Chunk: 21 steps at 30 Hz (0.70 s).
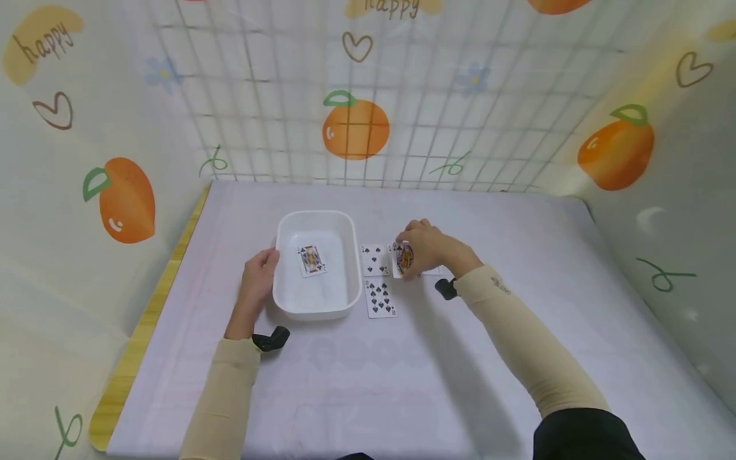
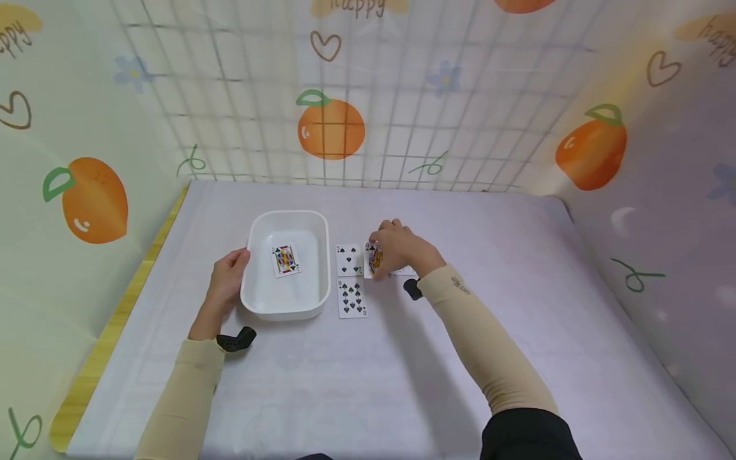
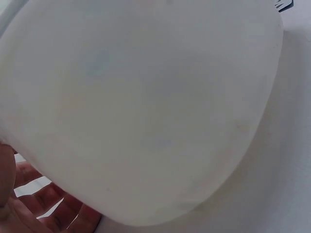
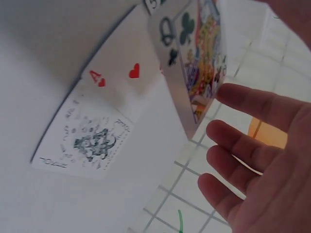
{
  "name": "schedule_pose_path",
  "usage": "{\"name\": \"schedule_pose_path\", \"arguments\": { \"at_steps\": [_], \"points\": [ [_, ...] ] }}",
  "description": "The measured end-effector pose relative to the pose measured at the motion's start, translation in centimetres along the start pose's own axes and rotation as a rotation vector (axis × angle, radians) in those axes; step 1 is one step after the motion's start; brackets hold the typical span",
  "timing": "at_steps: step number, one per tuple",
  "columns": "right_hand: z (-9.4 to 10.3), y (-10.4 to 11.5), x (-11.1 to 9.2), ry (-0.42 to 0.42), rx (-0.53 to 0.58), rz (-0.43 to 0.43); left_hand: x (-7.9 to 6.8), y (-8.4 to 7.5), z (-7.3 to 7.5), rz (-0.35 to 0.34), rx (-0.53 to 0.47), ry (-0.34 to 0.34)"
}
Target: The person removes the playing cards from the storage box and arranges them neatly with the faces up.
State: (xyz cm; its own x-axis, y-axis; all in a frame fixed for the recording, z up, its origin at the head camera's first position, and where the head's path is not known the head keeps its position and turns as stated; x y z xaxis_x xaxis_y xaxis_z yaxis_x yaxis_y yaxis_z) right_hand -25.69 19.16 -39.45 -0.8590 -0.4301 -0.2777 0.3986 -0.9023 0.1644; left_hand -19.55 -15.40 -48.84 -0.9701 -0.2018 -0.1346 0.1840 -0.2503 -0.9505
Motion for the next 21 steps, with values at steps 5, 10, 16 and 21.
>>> {"name": "schedule_pose_path", "arguments": {
  "at_steps": [5, 10, 16, 21],
  "points": [
    [-0.8, -0.4, -0.7, 0.015, -0.001, -0.007, -0.1, -0.2, 0.0, 0.017, -0.012, 0.003],
    [-1.5, -0.6, -1.2, 0.022, -0.017, -0.007, -0.1, -0.2, 0.0, 0.01, -0.022, 0.003],
    [-2.4, -0.8, -1.7, 0.028, -0.024, 0.008, 0.0, -0.1, -0.1, 0.01, -0.023, 0.002],
    [-3.1, -0.6, -2.3, 0.024, -0.031, 0.046, 0.1, -0.1, -0.1, 0.024, -0.017, 0.0]
  ]
}}
Point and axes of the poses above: each hand's wrist, its own x-axis towards the middle knuckle, its own z-axis out of the back of the hand, y = z × x, the point moved 2 cm from there along x, towards the middle knuckle, and after that the axes turned 3 degrees about -z, right-handed, at the moved point
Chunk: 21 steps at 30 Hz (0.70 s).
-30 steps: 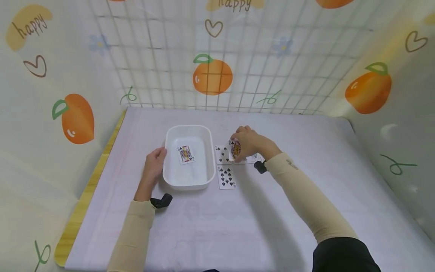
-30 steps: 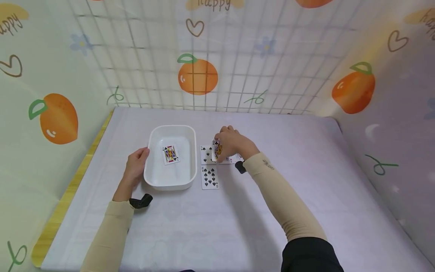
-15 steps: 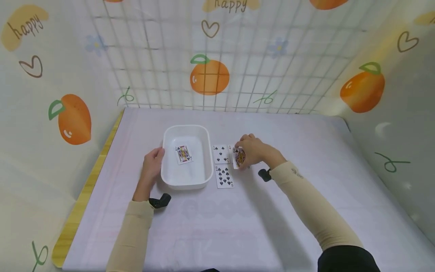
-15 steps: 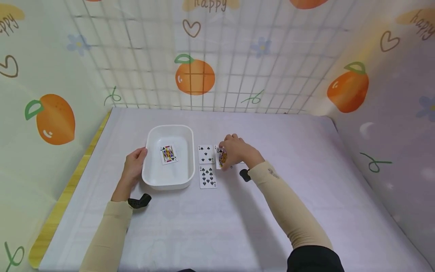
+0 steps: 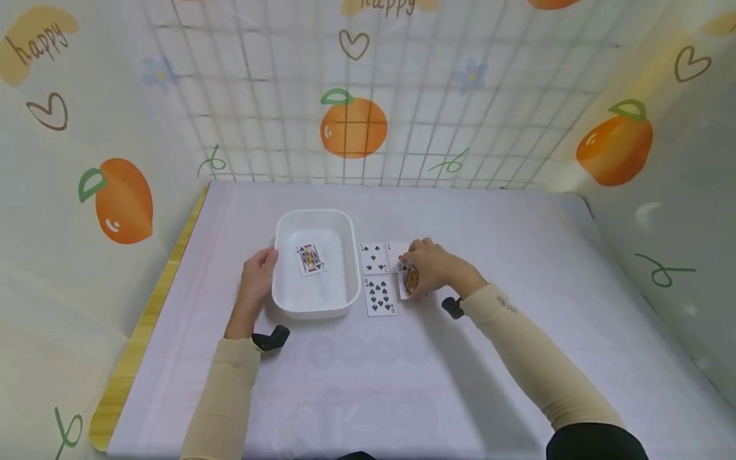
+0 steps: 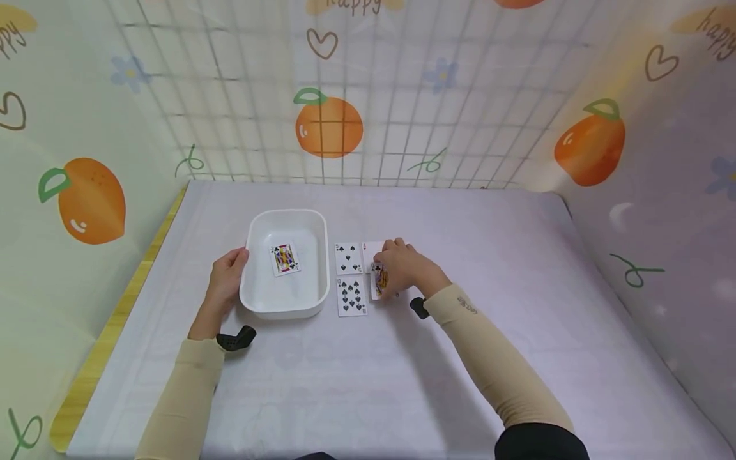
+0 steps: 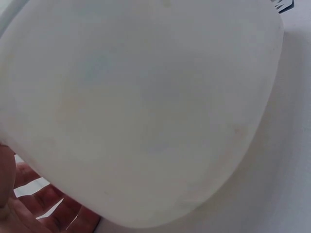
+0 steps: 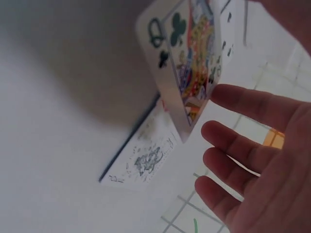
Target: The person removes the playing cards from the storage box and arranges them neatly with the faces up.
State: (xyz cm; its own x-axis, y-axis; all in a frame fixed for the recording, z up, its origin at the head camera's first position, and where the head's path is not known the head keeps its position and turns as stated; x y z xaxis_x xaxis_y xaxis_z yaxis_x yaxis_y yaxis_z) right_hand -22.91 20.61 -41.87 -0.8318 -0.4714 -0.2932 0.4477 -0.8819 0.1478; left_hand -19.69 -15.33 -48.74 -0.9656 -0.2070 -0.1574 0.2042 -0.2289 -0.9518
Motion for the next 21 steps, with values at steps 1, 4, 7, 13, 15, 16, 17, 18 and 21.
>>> {"name": "schedule_pose_path", "arguments": {
  "at_steps": [1, 4, 7, 13, 15, 16, 17, 18, 21],
  "points": [
    [-0.2, 0.1, -0.2, 0.003, -0.004, 0.009, 0.0, 0.0, 0.0, 0.003, 0.0, 0.001],
    [-0.6, 0.4, -0.5, 0.009, -0.022, 0.04, 0.0, 0.0, 0.0, 0.002, 0.0, 0.0],
    [-1.0, 0.6, -0.7, 0.013, -0.031, 0.038, 0.0, 0.0, -0.1, -0.001, 0.001, -0.003],
    [-1.6, 0.8, -0.8, 0.027, -0.037, 0.018, -0.1, -0.1, -0.1, 0.009, 0.007, -0.004],
    [-1.8, 0.8, -0.9, 0.03, -0.042, 0.025, -0.1, -0.1, -0.2, 0.01, 0.011, -0.006],
    [-1.9, 0.8, -1.0, 0.031, -0.04, 0.026, -0.1, -0.1, -0.2, 0.011, 0.011, -0.007],
    [-1.9, 0.9, -1.0, 0.031, -0.041, 0.029, -0.1, -0.1, -0.2, 0.01, 0.011, -0.008],
    [-2.0, 0.9, -1.0, 0.031, -0.042, 0.031, -0.1, -0.1, -0.2, 0.008, 0.011, -0.01],
    [-2.3, 0.9, -1.0, 0.021, -0.046, 0.034, -0.2, -0.1, -0.2, 0.004, 0.009, -0.011]
  ]
}}
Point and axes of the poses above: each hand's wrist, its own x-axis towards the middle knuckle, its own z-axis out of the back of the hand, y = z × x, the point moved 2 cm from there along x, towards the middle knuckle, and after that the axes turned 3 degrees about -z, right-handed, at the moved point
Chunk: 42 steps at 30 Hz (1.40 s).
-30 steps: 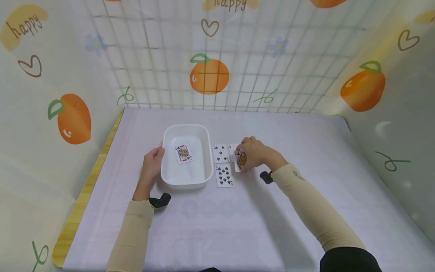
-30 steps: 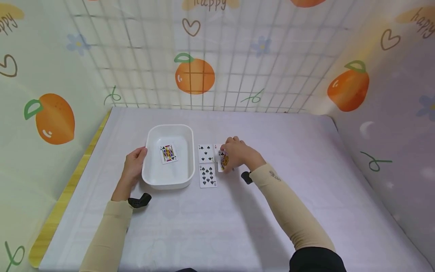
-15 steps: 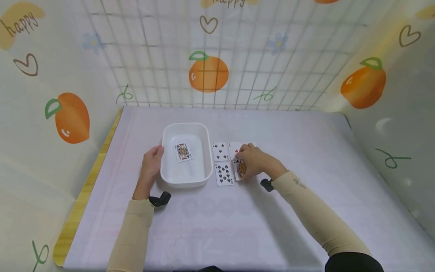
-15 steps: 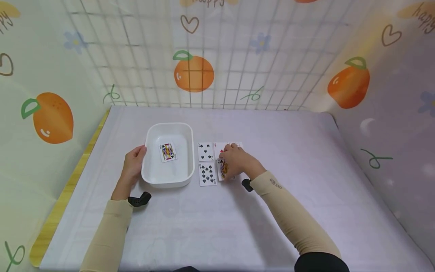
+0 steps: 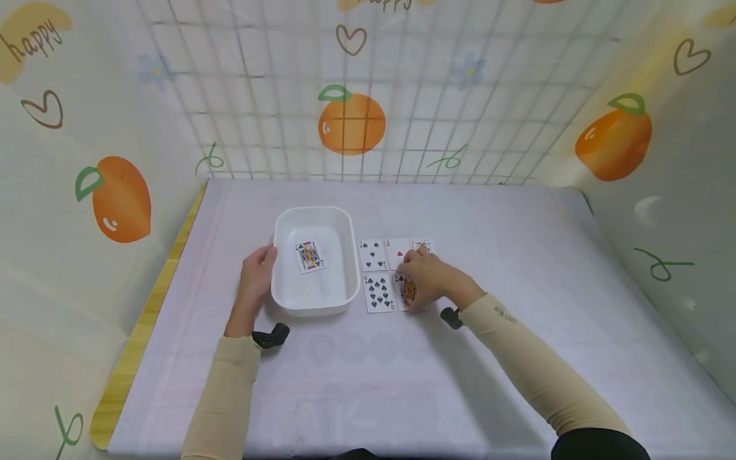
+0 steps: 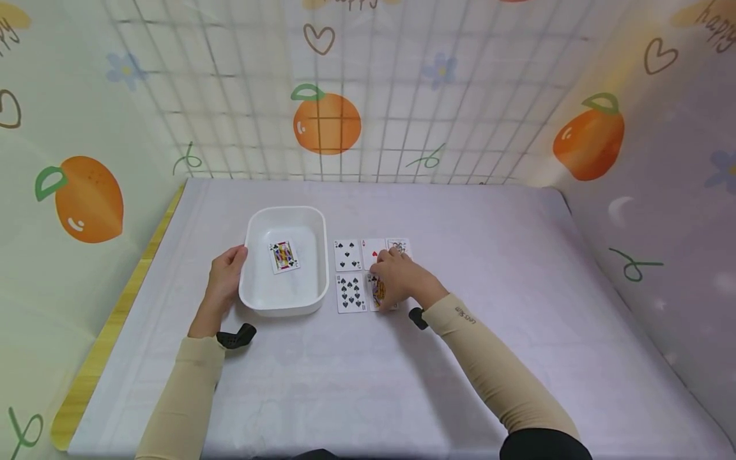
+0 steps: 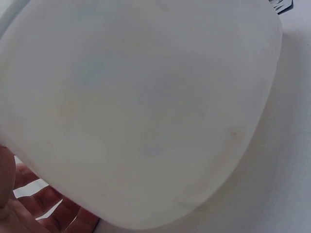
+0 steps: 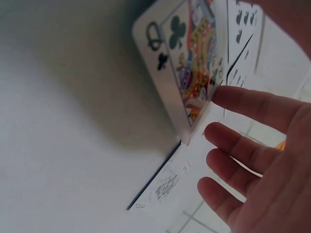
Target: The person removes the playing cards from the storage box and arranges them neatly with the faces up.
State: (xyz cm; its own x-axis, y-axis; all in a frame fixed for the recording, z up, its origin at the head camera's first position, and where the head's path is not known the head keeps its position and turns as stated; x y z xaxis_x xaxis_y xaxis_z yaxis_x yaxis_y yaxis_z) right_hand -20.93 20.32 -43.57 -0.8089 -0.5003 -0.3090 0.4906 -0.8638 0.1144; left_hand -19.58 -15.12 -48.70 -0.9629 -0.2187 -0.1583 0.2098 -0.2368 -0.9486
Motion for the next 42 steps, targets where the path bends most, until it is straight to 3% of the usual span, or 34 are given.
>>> {"name": "schedule_pose_path", "arguments": {
  "at_steps": [9, 22, 31, 42],
  "points": [
    [0.4, 0.1, -0.1, -0.029, 0.0, 0.019, -0.1, 0.1, 0.0, 0.006, -0.008, 0.006],
    [3.9, 0.3, 0.3, -0.083, 0.045, 0.004, 0.1, 0.2, 0.2, 0.0, -0.001, 0.0],
    [6.2, 1.1, 1.8, -0.115, 0.079, 0.026, 0.4, 0.5, 0.2, -0.006, -0.001, 0.006],
    [7.7, 2.8, 4.0, -0.191, 0.095, 0.124, 0.5, 0.4, 0.3, 0.005, -0.031, 0.009]
  ]
}}
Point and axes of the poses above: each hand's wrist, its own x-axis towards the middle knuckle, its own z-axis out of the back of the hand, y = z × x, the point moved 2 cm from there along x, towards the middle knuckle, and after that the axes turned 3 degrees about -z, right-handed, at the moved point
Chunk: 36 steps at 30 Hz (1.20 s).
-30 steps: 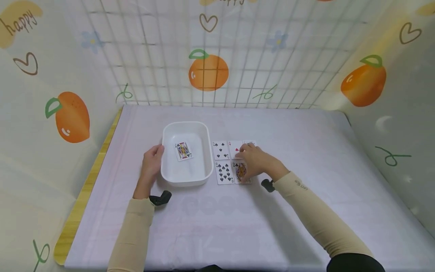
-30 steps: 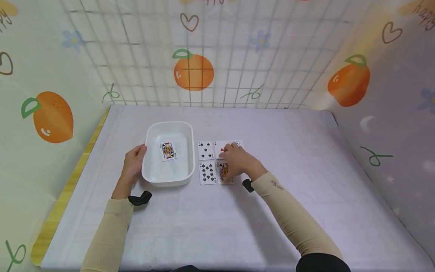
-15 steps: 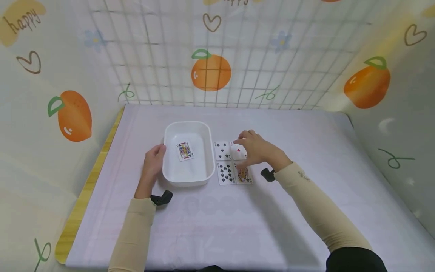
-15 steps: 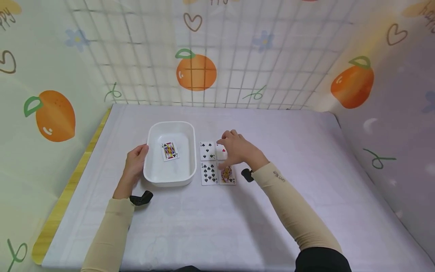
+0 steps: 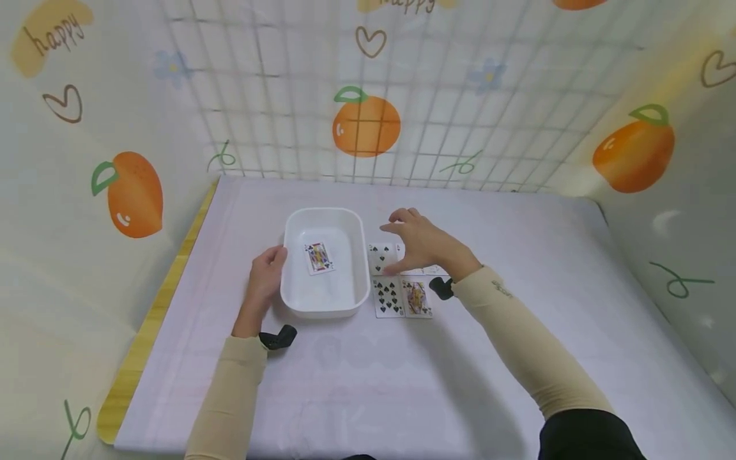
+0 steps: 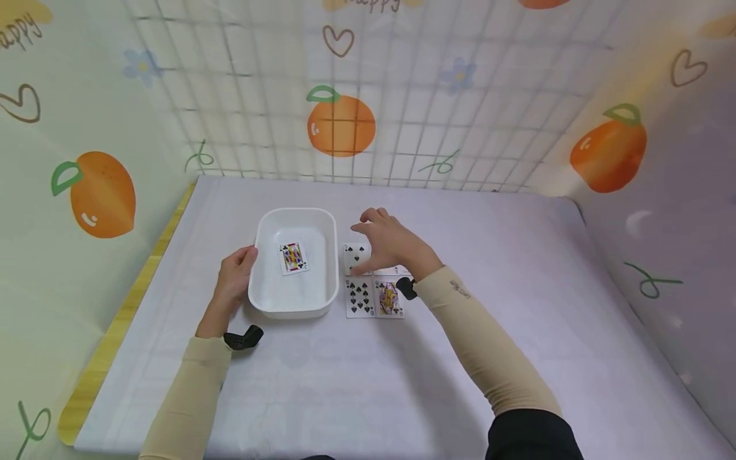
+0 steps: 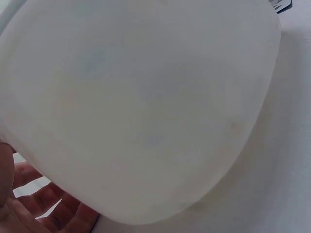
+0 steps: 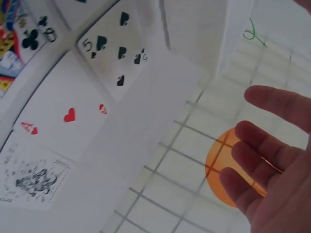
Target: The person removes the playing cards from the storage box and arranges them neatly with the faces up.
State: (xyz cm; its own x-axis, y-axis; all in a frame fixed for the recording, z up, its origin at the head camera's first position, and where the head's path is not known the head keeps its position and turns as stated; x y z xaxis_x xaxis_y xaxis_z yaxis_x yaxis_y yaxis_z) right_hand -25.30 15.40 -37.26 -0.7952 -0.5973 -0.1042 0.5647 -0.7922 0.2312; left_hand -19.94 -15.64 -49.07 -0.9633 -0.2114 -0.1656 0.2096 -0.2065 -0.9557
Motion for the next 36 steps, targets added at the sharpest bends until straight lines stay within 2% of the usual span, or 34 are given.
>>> {"name": "schedule_pose_path", "arguments": {
  "at_steps": [15, 21, 29, 36],
  "points": [
    [0.3, 3.8, 4.2, 0.017, -0.03, 0.08, 0.4, 0.4, 0.1, -0.031, -0.014, -0.029],
    [-0.2, 5.3, 5.6, 0.005, -0.005, 0.136, 0.4, 0.4, 0.2, -0.022, -0.028, -0.029],
    [-1.0, 6.4, 7.2, 0.023, -0.004, 0.161, 0.4, 0.6, -0.1, 0.005, -0.05, -0.016],
    [-1.8, 7.2, 9.0, 0.011, -0.005, 0.206, 0.5, 0.7, 0.1, -0.008, -0.063, -0.02]
  ]
}}
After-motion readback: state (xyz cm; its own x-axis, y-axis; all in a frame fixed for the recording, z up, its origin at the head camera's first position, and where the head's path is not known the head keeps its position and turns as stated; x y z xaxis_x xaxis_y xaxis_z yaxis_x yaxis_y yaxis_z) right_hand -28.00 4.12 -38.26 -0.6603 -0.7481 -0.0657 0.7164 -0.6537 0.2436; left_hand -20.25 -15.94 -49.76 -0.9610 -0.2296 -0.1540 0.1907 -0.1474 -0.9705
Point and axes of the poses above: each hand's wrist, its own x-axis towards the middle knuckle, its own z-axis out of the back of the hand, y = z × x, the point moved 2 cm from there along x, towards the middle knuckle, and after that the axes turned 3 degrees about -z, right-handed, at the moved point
